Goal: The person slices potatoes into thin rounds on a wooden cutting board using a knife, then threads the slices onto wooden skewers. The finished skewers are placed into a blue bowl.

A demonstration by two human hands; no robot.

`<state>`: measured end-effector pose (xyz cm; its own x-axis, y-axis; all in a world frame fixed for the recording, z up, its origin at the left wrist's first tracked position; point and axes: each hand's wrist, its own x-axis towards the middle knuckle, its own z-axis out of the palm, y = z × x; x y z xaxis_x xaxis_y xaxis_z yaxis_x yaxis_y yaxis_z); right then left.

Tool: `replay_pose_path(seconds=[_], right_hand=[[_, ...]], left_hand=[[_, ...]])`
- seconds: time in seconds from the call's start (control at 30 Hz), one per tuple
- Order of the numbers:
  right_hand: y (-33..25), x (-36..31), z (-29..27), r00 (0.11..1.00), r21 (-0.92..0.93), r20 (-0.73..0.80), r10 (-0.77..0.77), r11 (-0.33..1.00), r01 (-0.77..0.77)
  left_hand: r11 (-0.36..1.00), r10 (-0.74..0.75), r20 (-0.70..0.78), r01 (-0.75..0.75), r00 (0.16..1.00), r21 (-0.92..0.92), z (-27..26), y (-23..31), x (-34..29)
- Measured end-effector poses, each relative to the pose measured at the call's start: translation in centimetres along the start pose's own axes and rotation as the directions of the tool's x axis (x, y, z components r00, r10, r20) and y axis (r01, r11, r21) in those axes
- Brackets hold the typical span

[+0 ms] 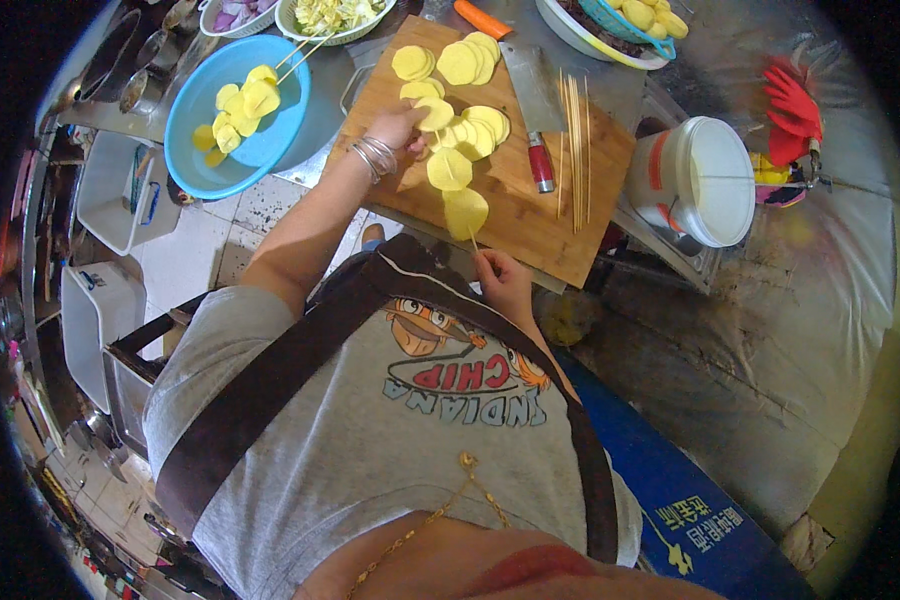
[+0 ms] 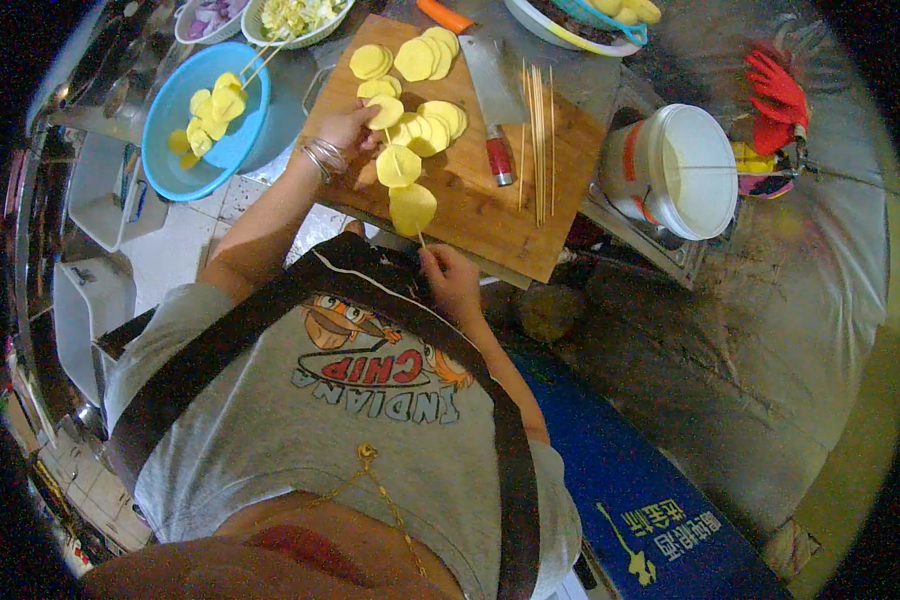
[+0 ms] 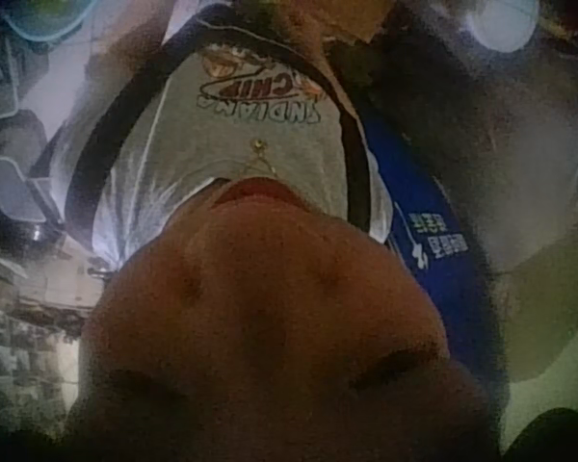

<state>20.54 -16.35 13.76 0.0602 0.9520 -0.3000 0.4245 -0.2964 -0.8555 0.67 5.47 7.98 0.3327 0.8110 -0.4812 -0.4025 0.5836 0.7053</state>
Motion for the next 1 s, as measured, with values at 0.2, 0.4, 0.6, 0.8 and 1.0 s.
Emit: replay_pose_path(seconds=[0.2, 0.4, 0.6, 0.8, 1.0], right_hand=[[-1.2, -0.5, -0.2, 0.999, -0.099, 0.023, -0.030, 0.995, 0.032], [-1.2, -0.4, 0.5, 0.974, -0.231, -0.060, -0.220, 0.952, 0.201], [-1.1, -0.1, 1.3, 0.936, -0.392, -0.121, -0.329, 0.882, 0.260], [-1.2, 0.1, 1.2, 0.998, -0.075, -0.039, -0.050, 0.996, 0.047], [-1.1, 1.3, 0.9, 0.995, -0.201, -0.050, -0.090, 0.976, 0.078]], left_hand=[[0.973, 0.228, -0.200, -0.218, 0.953, 0.071, 0.9, -0.6, 0.4], [0.981, 0.164, -0.137, -0.146, 0.977, 0.130, 1.1, -1.2, 0.9], [0.949, 0.264, -0.291, -0.195, 0.920, 0.247, 2.1, -1.6, 0.3], [0.802, 0.520, -0.177, -0.406, 0.836, 0.438, 2.6, -1.8, -1.2], [0.679, 0.584, -0.061, -0.446, 0.810, 0.583, 1.4, -0.6, -1.6]])
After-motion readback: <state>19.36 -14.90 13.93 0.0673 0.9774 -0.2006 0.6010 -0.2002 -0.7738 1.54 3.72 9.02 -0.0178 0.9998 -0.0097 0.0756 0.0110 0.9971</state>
